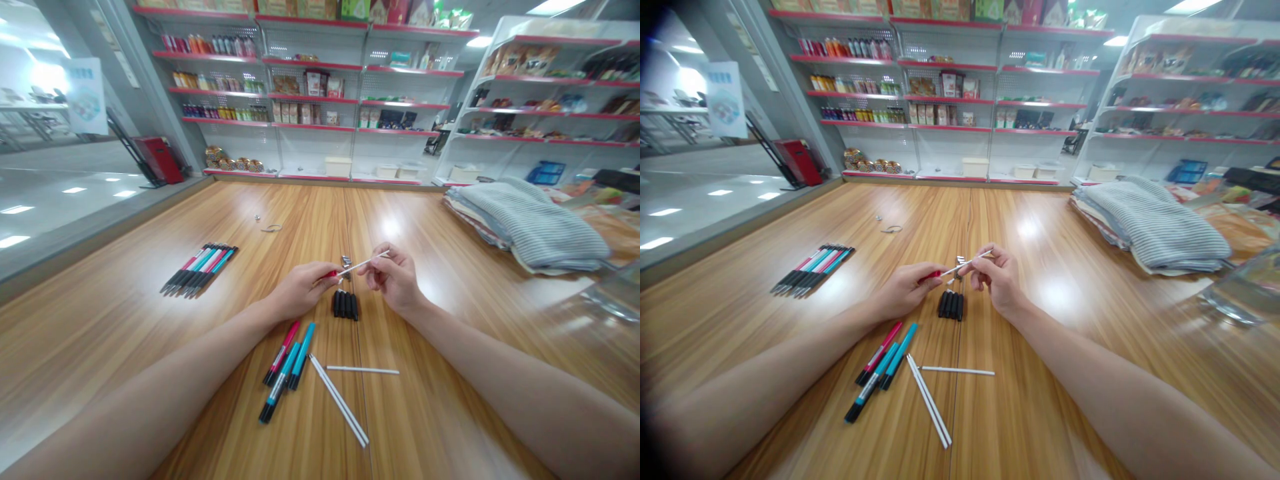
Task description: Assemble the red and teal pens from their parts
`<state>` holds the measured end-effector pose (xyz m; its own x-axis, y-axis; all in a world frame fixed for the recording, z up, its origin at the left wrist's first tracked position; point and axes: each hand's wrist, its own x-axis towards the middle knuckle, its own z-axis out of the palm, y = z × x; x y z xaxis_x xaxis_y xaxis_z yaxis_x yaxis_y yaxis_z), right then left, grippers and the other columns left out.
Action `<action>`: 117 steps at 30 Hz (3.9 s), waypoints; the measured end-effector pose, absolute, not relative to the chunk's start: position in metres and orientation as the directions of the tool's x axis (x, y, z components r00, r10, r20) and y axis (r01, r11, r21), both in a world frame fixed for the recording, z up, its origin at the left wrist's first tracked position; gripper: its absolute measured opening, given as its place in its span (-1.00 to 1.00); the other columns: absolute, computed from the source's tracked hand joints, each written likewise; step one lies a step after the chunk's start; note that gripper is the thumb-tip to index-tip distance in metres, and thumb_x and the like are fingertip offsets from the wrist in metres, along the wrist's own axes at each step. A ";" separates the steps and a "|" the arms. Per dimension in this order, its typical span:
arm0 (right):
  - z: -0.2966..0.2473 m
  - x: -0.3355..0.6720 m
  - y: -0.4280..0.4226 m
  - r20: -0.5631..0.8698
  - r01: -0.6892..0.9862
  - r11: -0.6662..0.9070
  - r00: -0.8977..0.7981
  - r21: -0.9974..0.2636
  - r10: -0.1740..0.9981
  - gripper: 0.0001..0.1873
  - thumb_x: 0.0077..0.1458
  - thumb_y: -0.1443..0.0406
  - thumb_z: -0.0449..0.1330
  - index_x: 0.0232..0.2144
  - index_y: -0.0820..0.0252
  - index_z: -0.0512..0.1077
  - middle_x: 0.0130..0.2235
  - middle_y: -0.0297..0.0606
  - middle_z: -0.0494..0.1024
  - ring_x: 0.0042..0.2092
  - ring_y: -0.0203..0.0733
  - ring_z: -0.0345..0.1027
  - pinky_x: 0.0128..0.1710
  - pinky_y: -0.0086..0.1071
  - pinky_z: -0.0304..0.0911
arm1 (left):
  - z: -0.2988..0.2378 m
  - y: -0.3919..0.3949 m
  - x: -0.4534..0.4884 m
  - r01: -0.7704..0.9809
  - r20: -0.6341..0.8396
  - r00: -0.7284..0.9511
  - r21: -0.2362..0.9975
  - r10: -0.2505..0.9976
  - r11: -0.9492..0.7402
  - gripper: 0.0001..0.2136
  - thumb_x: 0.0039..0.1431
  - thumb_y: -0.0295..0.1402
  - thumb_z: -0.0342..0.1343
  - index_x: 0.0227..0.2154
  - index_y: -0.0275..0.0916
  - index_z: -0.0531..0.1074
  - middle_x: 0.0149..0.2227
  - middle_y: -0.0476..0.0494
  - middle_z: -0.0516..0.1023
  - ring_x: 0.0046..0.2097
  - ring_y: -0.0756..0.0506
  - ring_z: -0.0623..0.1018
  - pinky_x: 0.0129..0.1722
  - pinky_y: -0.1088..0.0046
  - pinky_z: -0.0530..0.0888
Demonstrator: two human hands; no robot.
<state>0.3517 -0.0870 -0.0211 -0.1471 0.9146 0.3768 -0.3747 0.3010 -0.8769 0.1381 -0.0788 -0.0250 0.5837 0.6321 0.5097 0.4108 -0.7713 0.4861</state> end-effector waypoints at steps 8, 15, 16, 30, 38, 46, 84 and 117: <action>-0.022 0.350 -0.091 0.410 -0.282 0.371 -0.092 -0.885 0.907 -0.82 0.05 0.30 0.21 -0.44 0.17 0.24 -0.45 -0.30 0.60 -0.68 -0.38 0.23 -0.71 -0.51 0.05 | -0.025 -0.078 0.139 0.448 0.504 0.577 0.462 0.642 -0.765 -0.77 0.31 -0.27 -0.08 -0.26 -0.26 0.45 -0.37 -0.08 0.50 -0.32 0.01 0.46 -0.30 0.53 0.34; -0.023 0.339 -0.105 0.441 -0.010 0.448 -0.202 -0.894 0.875 -0.84 0.05 0.26 0.25 -0.43 0.22 0.35 -0.44 -0.25 0.57 -0.55 -0.36 0.33 -0.59 -0.48 0.20 | -0.026 -0.079 0.136 0.463 0.475 0.657 0.359 0.585 -0.811 -0.76 0.32 -0.28 -0.10 -0.16 -0.25 0.43 -0.30 -0.13 0.50 -0.24 -0.03 0.47 -0.24 0.48 0.36; -0.023 0.338 -0.107 0.454 0.031 0.472 -0.222 -0.881 0.863 -0.85 0.05 0.27 0.25 -0.43 0.23 0.38 -0.44 -0.25 0.56 -0.51 -0.33 0.37 -0.56 -0.47 0.23 | -0.026 -0.079 0.135 0.448 0.473 0.677 0.343 0.564 -0.826 -0.76 0.32 -0.30 -0.11 -0.11 -0.24 0.41 -0.25 -0.14 0.51 -0.20 -0.04 0.48 -0.21 0.47 0.37; -0.024 0.337 -0.111 0.574 0.326 0.611 -0.212 -0.721 0.791 -0.83 0.07 0.23 0.23 -0.48 0.21 0.47 -0.53 -0.29 0.53 -0.53 -0.29 0.37 -0.54 -0.44 0.26 | -0.027 -0.077 0.130 0.464 0.532 0.702 0.163 0.474 -0.871 -0.74 0.30 -0.33 -0.07 -0.03 -0.21 0.41 -0.26 -0.17 0.53 -0.23 -0.04 0.49 -0.25 0.47 0.39; -0.022 0.335 -0.113 0.594 0.360 0.627 -0.210 -0.691 0.776 -0.86 0.06 0.25 0.23 -0.47 0.22 0.49 -0.54 -0.29 0.53 -0.54 -0.31 0.35 -0.53 -0.45 0.24 | -0.026 -0.078 0.130 0.463 0.538 0.693 0.178 0.480 -0.868 -0.74 0.30 -0.33 -0.07 -0.03 -0.23 0.40 -0.24 -0.18 0.53 -0.22 -0.04 0.49 -0.23 0.46 0.39; -0.021 0.337 -0.113 0.585 0.342 0.632 -0.242 -0.695 0.774 -0.85 0.04 0.25 0.24 -0.48 0.21 0.47 -0.55 -0.30 0.52 -0.55 -0.30 0.34 -0.55 -0.44 0.23 | -0.027 -0.077 0.129 0.470 0.563 0.684 0.146 0.464 -0.870 -0.74 0.29 -0.33 -0.05 -0.03 -0.24 0.40 -0.24 -0.19 0.53 -0.24 -0.05 0.47 -0.24 0.44 0.39; -0.023 0.336 -0.110 0.577 0.539 0.614 -0.264 -0.576 0.773 -0.61 0.10 0.11 0.20 -0.65 0.21 0.41 -0.67 -0.37 0.37 -0.61 -0.40 0.16 -0.56 -0.46 0.04 | -0.025 -0.076 0.131 0.523 0.504 0.727 0.034 0.466 -0.852 -0.77 0.33 -0.29 -0.12 -0.12 -0.21 0.41 -0.36 -0.10 0.49 -0.29 -0.03 0.43 -0.26 0.47 0.31; -0.032 0.348 -0.086 0.370 0.856 0.265 -0.094 -0.444 0.924 -0.83 0.07 0.28 0.09 -0.32 0.09 0.48 -0.40 -0.32 0.54 -0.38 -0.27 0.38 -0.43 -0.46 0.10 | -0.018 -0.077 0.124 0.787 0.207 0.609 -0.037 0.766 -0.616 -0.68 0.34 -0.16 -0.32 -0.31 -0.14 0.30 -0.35 -0.08 0.53 -0.29 -0.13 0.53 -0.40 0.42 0.23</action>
